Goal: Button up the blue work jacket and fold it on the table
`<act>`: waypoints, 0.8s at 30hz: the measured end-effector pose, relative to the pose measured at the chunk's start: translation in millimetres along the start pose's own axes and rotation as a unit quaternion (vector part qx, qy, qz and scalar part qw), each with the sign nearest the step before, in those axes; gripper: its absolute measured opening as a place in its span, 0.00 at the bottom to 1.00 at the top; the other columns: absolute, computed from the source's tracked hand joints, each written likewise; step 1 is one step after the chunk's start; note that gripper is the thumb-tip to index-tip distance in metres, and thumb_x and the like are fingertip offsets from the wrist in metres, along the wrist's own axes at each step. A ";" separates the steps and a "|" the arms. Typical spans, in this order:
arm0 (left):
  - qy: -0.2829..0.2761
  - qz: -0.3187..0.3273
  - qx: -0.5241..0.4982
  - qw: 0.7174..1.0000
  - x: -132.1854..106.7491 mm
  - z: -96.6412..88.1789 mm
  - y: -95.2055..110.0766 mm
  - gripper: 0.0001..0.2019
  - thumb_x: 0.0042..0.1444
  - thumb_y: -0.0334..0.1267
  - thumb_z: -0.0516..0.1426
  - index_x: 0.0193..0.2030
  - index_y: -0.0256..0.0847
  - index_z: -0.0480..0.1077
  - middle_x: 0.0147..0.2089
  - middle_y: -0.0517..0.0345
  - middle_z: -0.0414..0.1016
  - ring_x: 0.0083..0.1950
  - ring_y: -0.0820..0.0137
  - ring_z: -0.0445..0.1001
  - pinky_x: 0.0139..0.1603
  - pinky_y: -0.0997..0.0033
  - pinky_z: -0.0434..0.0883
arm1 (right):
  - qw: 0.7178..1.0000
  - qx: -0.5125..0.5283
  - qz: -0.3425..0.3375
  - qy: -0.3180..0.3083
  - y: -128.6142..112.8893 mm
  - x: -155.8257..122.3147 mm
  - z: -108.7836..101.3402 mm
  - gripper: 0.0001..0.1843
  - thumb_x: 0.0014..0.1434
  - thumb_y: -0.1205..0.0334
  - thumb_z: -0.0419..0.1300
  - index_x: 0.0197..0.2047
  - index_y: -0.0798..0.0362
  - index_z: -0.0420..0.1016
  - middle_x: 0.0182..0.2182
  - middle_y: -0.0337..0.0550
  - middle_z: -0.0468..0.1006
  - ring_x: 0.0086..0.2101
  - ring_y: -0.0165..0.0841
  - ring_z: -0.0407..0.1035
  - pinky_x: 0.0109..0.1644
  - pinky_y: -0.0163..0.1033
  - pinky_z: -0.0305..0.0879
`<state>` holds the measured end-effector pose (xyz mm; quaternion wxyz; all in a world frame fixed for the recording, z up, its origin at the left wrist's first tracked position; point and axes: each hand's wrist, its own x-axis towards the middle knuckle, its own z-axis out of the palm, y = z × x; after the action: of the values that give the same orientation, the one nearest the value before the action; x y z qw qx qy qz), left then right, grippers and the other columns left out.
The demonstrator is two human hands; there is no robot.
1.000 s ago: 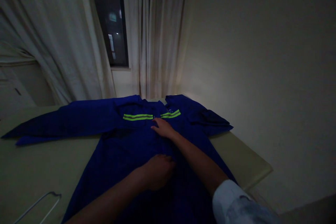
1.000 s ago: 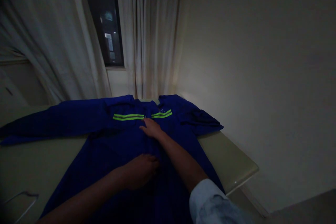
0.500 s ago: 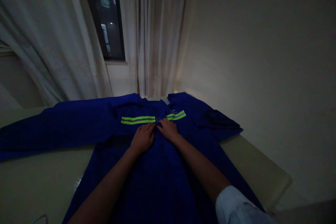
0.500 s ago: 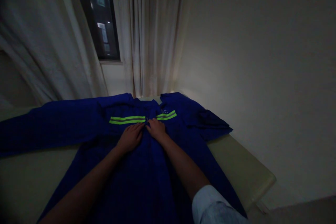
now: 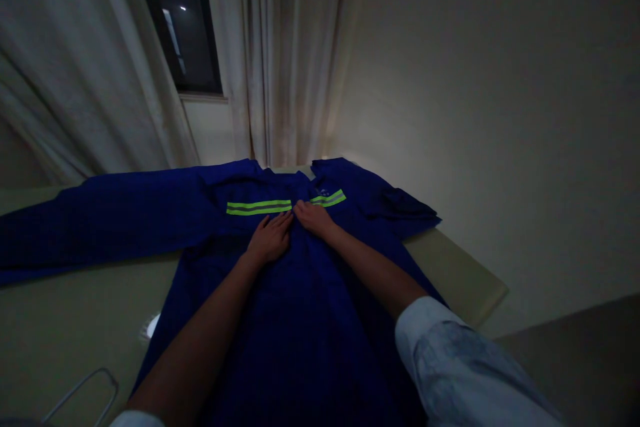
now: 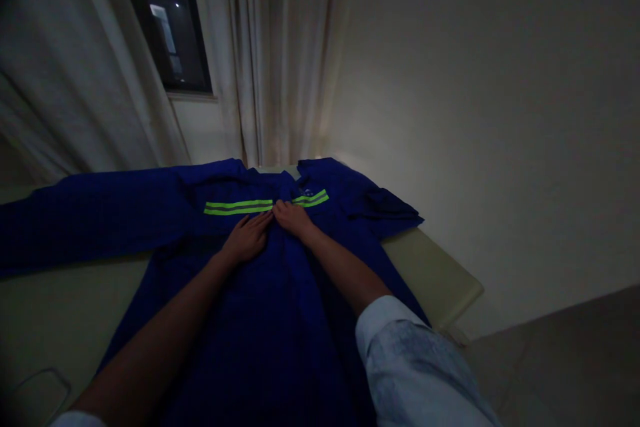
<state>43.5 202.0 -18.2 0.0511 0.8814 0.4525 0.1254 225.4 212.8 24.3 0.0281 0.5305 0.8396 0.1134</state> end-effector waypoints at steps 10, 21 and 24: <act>-0.027 -0.033 -0.014 0.999 1.1 -4.0 4.8 0.35 0.73 0.59 0.39 0.79 0.45 0.55 0.80 0.52 0.54 0.80 0.58 0.52 0.79 0.45 0.45 | 0.975 -0.073 -0.207 -0.015 -12.4 -104.4 -39.4 0.14 0.77 0.68 0.44 0.50 0.59 0.70 0.47 0.51 0.75 0.45 0.37 0.70 0.44 0.40 0.64; -0.065 -0.047 -0.004 0.997 14.3 -3.5 -1.7 0.43 0.69 0.67 0.38 0.80 0.39 0.49 0.82 0.48 0.48 0.82 0.54 0.47 0.79 0.41 0.40 | 0.971 0.072 -0.228 -0.018 -103.7 -368.6 -92.6 0.10 0.72 0.63 0.58 0.36 0.51 0.70 0.32 0.39 0.72 0.30 0.33 0.61 0.33 0.44 0.54; -0.043 -0.043 0.002 0.998 11.9 -5.1 0.1 0.42 0.70 0.65 0.40 0.79 0.37 0.51 0.81 0.44 0.52 0.80 0.51 0.50 0.79 0.40 0.43 | 0.975 0.095 -0.198 -0.013 -112.5 -396.1 -88.2 0.10 0.73 0.64 0.57 0.36 0.51 0.71 0.31 0.39 0.72 0.30 0.33 0.62 0.34 0.43 0.54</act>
<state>48.8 211.5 -11.2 0.0745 0.8661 0.4871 0.0841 283.6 -203.0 56.4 0.0102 0.3554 0.9345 0.0182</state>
